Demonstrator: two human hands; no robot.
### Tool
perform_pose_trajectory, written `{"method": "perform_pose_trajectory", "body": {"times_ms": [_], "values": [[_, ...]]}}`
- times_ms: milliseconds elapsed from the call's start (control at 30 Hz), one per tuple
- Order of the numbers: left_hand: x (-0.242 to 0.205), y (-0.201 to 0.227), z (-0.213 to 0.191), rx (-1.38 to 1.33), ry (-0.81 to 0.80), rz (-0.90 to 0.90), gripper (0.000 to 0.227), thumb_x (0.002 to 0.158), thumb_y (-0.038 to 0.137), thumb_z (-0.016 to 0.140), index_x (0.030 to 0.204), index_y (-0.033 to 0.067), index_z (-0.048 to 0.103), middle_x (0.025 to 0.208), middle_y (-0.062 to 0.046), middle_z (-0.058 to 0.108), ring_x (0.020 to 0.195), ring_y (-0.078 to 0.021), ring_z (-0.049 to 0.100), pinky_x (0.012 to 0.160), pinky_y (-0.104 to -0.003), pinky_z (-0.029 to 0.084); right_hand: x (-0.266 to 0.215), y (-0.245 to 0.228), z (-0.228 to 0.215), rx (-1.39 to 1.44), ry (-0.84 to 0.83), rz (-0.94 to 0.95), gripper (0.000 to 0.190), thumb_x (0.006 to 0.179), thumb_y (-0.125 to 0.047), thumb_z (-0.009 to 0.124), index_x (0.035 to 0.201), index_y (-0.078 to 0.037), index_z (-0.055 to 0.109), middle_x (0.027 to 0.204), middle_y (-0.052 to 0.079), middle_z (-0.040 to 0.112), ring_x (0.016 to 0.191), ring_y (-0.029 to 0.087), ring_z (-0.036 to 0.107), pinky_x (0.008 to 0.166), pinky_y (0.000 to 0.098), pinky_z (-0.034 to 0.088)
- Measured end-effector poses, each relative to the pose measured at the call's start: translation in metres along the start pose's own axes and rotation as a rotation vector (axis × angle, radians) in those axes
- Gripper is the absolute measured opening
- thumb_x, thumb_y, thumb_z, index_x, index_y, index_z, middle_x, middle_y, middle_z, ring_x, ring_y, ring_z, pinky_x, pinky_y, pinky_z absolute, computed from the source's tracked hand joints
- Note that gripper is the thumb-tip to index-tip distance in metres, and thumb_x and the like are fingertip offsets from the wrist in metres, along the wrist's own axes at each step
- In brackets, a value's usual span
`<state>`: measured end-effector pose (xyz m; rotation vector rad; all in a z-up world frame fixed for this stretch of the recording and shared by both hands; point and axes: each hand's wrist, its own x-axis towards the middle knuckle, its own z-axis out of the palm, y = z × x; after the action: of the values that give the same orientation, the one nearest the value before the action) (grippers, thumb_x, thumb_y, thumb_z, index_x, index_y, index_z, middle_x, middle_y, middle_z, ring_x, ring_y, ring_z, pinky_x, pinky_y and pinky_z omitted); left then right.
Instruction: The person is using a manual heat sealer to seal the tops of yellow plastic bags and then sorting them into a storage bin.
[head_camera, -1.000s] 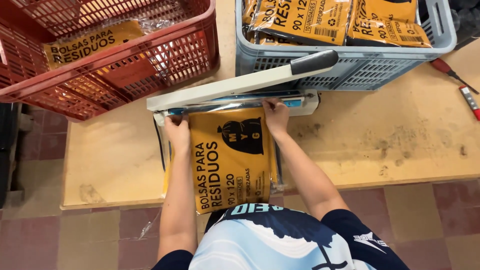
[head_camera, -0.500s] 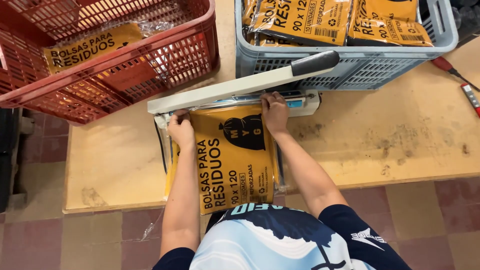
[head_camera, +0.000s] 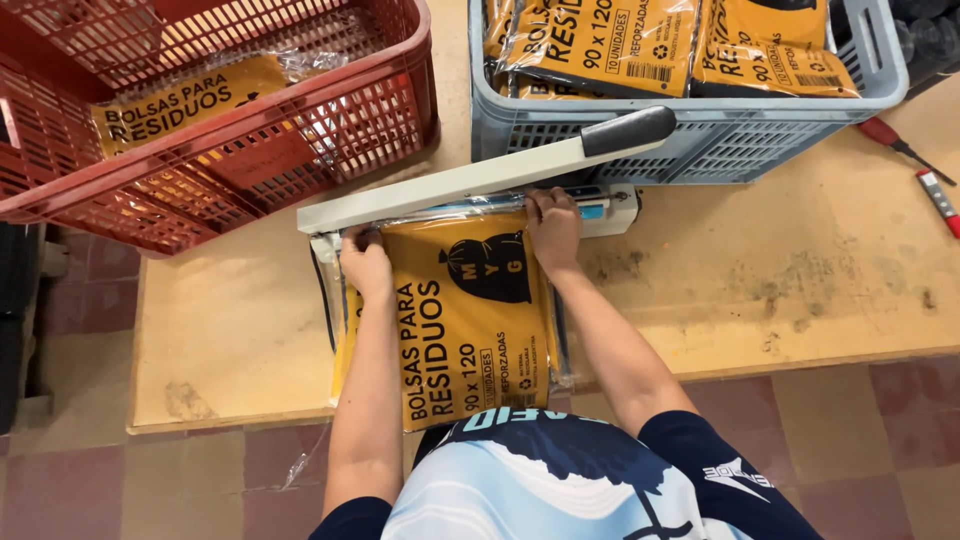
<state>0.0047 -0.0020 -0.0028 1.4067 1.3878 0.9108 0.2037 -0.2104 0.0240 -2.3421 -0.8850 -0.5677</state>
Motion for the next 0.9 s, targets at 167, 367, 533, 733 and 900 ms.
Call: {"method": "perform_pose_trajectory", "body": {"times_ms": [167,367,533,733,900], "values": [[0.007,-0.009,0.002,-0.013,0.078,-0.034,0.017,0.079,0.02,0.076,0.09,0.0163,0.064,0.082,-0.003,0.066,0.086,-0.0226,0.066,0.079,-0.036,0.049,0.035,-0.057,-0.059,0.151,0.118,-0.307,0.012,0.095,-0.03,0.068,0.088,-0.021,0.069,0.075,-0.005,0.054,0.069,0.015,0.061,0.068,0.0275,0.054],[0.009,-0.013,0.003,-0.021,0.087,-0.065,0.023,0.077,0.021,0.076,0.083,0.0158,0.054,0.076,-0.002,0.06,0.079,-0.0217,0.063,0.072,-0.033,0.047,0.113,-0.097,-0.073,0.077,0.076,-0.713,0.018,0.098,-0.033,0.062,0.088,-0.019,0.066,0.075,-0.002,0.054,0.066,0.018,0.061,0.065,0.0285,0.051],[0.014,-0.018,0.004,-0.041,0.086,-0.078,0.025,0.077,0.021,0.075,0.081,0.0139,0.051,0.074,-0.003,0.058,0.077,-0.0211,0.06,0.071,-0.033,0.044,0.127,-0.089,-0.064,-0.054,-0.632,-0.501,0.042,0.098,-0.041,0.045,0.084,-0.011,0.071,0.08,0.011,0.07,0.076,0.037,0.071,0.071,0.0474,0.056],[0.017,-0.028,0.005,-0.036,0.094,-0.068,0.024,0.076,0.018,0.075,0.08,0.0169,0.052,0.074,-0.001,0.06,0.077,-0.0184,0.059,0.073,-0.03,0.044,0.114,-0.083,-0.064,0.13,-1.027,-0.104,0.058,0.102,-0.054,0.035,0.11,-0.009,0.072,0.099,0.017,0.073,0.093,0.037,0.069,0.081,0.0493,0.054],[0.014,-0.031,0.004,-0.046,0.102,-0.051,0.021,0.076,0.015,0.074,0.083,0.0159,0.055,0.076,-0.002,0.062,0.079,-0.0188,0.061,0.075,-0.031,0.046,0.113,-0.081,-0.061,0.145,-1.078,0.018,0.056,0.102,-0.055,0.038,0.124,-0.012,0.066,0.119,0.015,0.069,0.115,0.037,0.063,0.098,0.0512,0.048]]}}
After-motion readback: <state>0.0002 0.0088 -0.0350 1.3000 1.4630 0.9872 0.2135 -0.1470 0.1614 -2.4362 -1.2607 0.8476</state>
